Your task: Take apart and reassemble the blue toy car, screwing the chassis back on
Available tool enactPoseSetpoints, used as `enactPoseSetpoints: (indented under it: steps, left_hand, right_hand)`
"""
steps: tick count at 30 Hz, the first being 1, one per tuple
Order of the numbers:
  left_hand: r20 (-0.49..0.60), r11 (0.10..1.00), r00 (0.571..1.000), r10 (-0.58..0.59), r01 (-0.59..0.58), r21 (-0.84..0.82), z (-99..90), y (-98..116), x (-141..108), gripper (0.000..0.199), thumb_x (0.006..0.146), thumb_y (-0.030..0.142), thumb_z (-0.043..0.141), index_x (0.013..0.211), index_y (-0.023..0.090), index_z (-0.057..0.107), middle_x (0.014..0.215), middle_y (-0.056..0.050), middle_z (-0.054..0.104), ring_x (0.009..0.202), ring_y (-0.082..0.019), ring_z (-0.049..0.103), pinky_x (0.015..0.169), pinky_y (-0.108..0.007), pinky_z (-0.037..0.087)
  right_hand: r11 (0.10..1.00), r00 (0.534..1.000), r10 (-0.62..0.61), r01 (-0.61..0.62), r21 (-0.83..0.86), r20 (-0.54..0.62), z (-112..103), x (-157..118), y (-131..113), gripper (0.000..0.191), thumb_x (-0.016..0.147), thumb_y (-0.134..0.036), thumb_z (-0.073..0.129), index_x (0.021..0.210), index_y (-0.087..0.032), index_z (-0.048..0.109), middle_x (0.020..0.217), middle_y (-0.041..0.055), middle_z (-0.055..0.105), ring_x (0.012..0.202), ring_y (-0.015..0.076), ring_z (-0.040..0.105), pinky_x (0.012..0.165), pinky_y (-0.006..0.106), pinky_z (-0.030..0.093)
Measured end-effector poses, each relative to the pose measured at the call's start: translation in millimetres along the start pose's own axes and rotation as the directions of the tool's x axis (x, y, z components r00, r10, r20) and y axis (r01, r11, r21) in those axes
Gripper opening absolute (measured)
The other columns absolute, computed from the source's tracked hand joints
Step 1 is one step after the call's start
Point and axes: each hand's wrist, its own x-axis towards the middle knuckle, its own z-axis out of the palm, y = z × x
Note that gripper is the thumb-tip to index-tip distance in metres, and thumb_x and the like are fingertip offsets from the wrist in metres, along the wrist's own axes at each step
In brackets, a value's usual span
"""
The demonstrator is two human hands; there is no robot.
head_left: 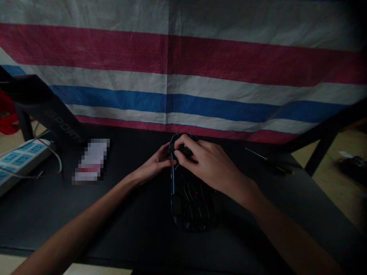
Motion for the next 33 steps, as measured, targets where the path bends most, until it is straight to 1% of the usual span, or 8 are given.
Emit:
enactPoseSetpoints:
  steps: [5, 10, 14, 18, 22, 26, 30, 33]
  left_hand:
    - [-0.01, 1.0, 1.0, -0.01, 0.011, 0.013, 0.2, 0.4, 0.5, 0.081, 0.079, 0.022, 0.083, 0.151, 0.022, 0.046, 0.155, -0.014, 0.051, 0.146, -0.037, 0.043, 0.125, -0.055, 0.026]
    - [-0.002, 1.0, 1.0, 0.001, -0.001, 0.024, 1.7, 2.3, -0.4, 0.077, 0.08, 0.024, 0.082, 0.149, 0.024, 0.048, 0.153, -0.013, 0.053, 0.148, -0.037, 0.04, 0.125, -0.054, 0.026]
    - [-0.024, 0.999, 1.0, -0.017, 0.018, 0.034, 2.0, 2.9, -0.7, 0.081, 0.08, 0.024, 0.082, 0.152, 0.022, 0.045, 0.152, -0.014, 0.053, 0.146, -0.038, 0.042, 0.124, -0.055, 0.026]
    - [-0.012, 0.999, 1.0, -0.021, 0.021, 0.027, 2.2, 2.9, -0.8, 0.08, 0.08, 0.023, 0.082, 0.151, 0.022, 0.045, 0.153, -0.014, 0.052, 0.148, -0.038, 0.039, 0.125, -0.055, 0.024]
    - [-0.022, 0.999, 0.999, -0.045, 0.045, 0.013, 1.3, 2.5, -1.5, 0.08, 0.081, 0.023, 0.082, 0.151, 0.023, 0.044, 0.153, -0.013, 0.051, 0.145, -0.037, 0.043, 0.124, -0.055, 0.026]
    - [-0.022, 0.999, 0.999, -0.04, 0.041, 0.024, -1.0, 1.4, -1.0, 0.079, 0.079, 0.023, 0.083, 0.149, 0.023, 0.047, 0.152, -0.013, 0.052, 0.145, -0.036, 0.044, 0.124, -0.054, 0.028]
    - [-0.017, 0.998, 0.999, -0.044, 0.045, 0.049, -0.4, 4.0, -1.4, 0.081, 0.081, 0.025, 0.081, 0.153, 0.023, 0.043, 0.154, -0.014, 0.051, 0.146, -0.036, 0.043, 0.124, -0.055, 0.026]
    - [-0.03, 0.996, 0.998, -0.059, 0.061, 0.06, 1.4, 7.4, -3.2, 0.082, 0.082, 0.025, 0.081, 0.154, 0.024, 0.042, 0.157, -0.014, 0.049, 0.148, -0.037, 0.042, 0.125, -0.054, 0.028]
  right_hand:
    - [0.996, 0.997, -0.072, 0.072, 0.046, -0.012, -2.0, 0.3, 1.2, 0.03, 0.097, -0.02, 0.054, 0.126, -0.022, 0.055, 0.117, 0.0061, 0.071, 0.106, 0.0204, 0.067, 0.089, 0.033, 0.053]
    - [0.999, 0.999, -0.031, 0.031, 0.028, 0.008, -3.4, -0.4, -0.3, 0.016, 0.102, -0.026, 0.049, 0.114, -0.024, 0.06, 0.103, 0.0033, 0.073, 0.086, 0.0184, 0.067, 0.081, 0.033, 0.052]
    - [0.994, 0.995, -0.102, 0.103, 0.037, -0.018, -3.1, -0.5, 0.2, 0.019, 0.096, -0.019, 0.055, 0.114, -0.023, 0.059, 0.11, 0.004, 0.072, 0.099, 0.0202, 0.066, 0.092, 0.035, 0.049]
    - [0.999, 0.999, -0.039, 0.039, 0.029, 0.027, -4.7, -0.9, -0.1, 0.014, 0.102, -0.026, 0.05, 0.108, -0.024, 0.062, 0.095, 0.0014, 0.072, 0.082, 0.0176, 0.065, 0.079, 0.032, 0.049]
    - [0.992, 0.994, -0.111, 0.11, 0.069, 0.02, -6.1, -0.3, -0.6, 0.02, 0.095, -0.017, 0.056, 0.113, -0.023, 0.06, 0.111, 0.0031, 0.072, 0.104, 0.0197, 0.064, 0.095, 0.034, 0.046]
    - [0.999, 0.998, -0.048, 0.048, 0.006, 0.038, -6.7, 0.2, -0.4, 0.015, 0.103, -0.027, 0.051, 0.107, -0.023, 0.064, 0.09, 0.0013, 0.07, 0.082, 0.0187, 0.063, 0.079, 0.033, 0.047]
    - [0.993, 0.994, -0.106, 0.105, 0.048, 0.031, -7.5, 0.4, -1.2, 0.016, 0.098, -0.019, 0.055, 0.112, -0.022, 0.062, 0.107, 0.004, 0.071, 0.1, 0.0201, 0.064, 0.093, 0.035, 0.045]
    - [0.998, 0.998, -0.058, 0.057, 0.016, 0.039, -7.6, 0.9, -2.7, 0.013, 0.1, -0.025, 0.056, 0.11, -0.022, 0.063, 0.096, 0.0023, 0.071, 0.088, 0.0194, 0.064, 0.088, 0.035, 0.046]
